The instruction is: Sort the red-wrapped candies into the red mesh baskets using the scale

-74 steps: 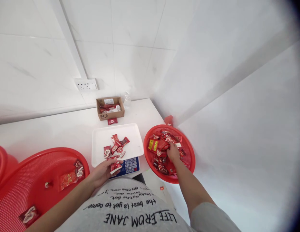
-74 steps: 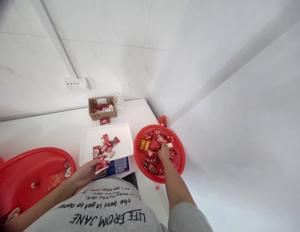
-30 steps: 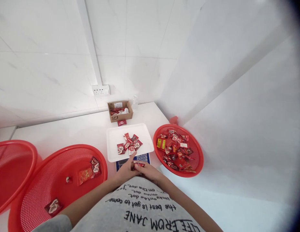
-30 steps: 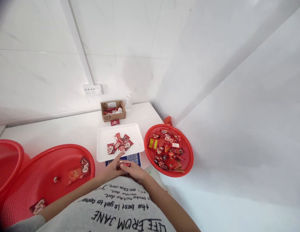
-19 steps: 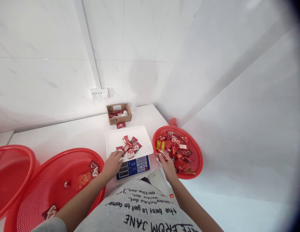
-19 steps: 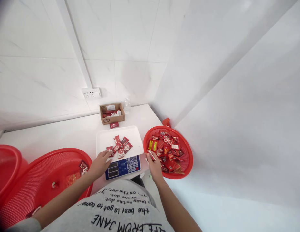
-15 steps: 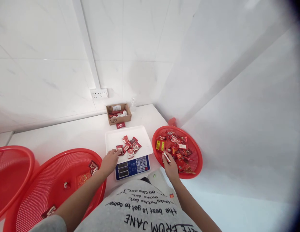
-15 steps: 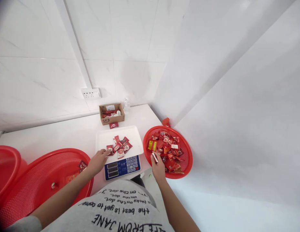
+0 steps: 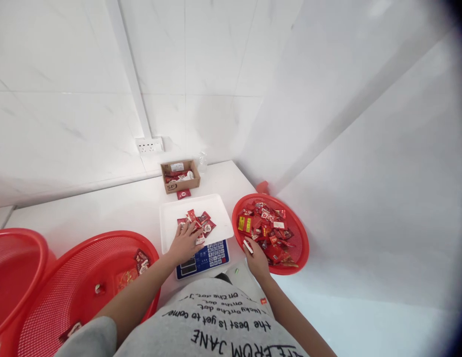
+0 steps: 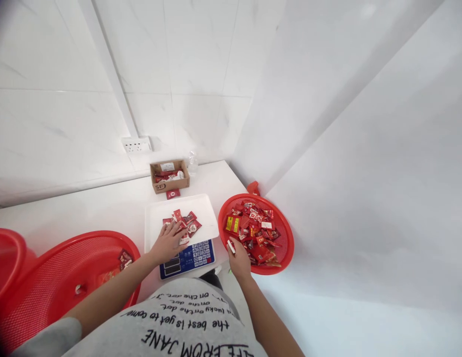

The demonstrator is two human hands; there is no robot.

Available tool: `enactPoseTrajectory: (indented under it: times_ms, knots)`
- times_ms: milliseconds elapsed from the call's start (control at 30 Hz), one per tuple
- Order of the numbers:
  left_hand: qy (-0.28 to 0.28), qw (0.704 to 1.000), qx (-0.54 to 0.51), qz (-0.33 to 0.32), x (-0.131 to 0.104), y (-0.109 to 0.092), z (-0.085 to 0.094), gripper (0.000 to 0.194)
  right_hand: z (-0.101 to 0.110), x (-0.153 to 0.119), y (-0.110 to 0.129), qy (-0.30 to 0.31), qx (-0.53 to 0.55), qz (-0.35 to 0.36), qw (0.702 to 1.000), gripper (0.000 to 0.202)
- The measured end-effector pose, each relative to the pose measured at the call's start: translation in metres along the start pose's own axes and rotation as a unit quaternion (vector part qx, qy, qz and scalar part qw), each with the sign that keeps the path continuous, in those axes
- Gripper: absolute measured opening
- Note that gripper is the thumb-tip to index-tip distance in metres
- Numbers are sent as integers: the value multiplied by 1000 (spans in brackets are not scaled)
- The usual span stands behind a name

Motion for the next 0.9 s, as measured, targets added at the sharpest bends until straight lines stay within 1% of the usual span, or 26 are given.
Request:
enactPoseTrajectory:
  times_ms: [100, 267, 333, 400, 500, 567, 633, 667, 733, 767, 833, 900]
  knots:
    - [-9, 1000, 27, 10, -5, 2, -1, 51, -1, 0, -1, 3, -11, 1, 1000, 42]
    - [-36, 999, 15, 12, -11, 6, 1, 58, -3, 0, -4, 17, -22, -19, 999, 45]
    - [-42, 999, 6, 21, -14, 7, 4, 59, -4, 1, -5, 21, -22, -24, 999, 45]
    - [-49, 998, 3, 41, -21, 12, 11, 58, -3, 1, -5, 21, -21, -24, 999, 44]
    - [-67, 992, 20, 105, -39, 31, 27, 56, -3, 2, -6, 21, -23, -21, 999, 43]
    - [-81, 981, 31, 176, -60, 51, 39, 59, -4, 2, -7, 25, -26, -20, 999, 44]
    - [-91, 962, 20, 256, -84, 71, 45, 66, -5, 2, -7, 29, -28, -19, 999, 45]
    - [-90, 952, 0, 292, -96, 79, 43, 70, -5, 2, -7, 30, -29, -18, 999, 44]
    - [-65, 936, -65, 341, -117, 87, 31, 78, -5, 2, -7, 32, -31, -23, 999, 44]
    - [-44, 931, -102, 348, -125, 86, 22, 82, -5, 2, -7, 34, -32, -27, 999, 44]
    - [-4, 929, -156, 336, -133, 76, 4, 89, -5, 2, -7, 39, -31, -32, 998, 45]
    - [2, 927, -169, 335, -137, 66, -4, 91, -5, 1, -5, 42, -30, -33, 998, 45]
Point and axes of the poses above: each hand's wrist, its own x-axis towards the middle knuckle, its own z-axis out of the back of the hand, y = z × x, the point moved 8 cm from there along x, towards the middle knuckle, and after that the axes turned 2 degrees about -z, right-handed, at the moved point
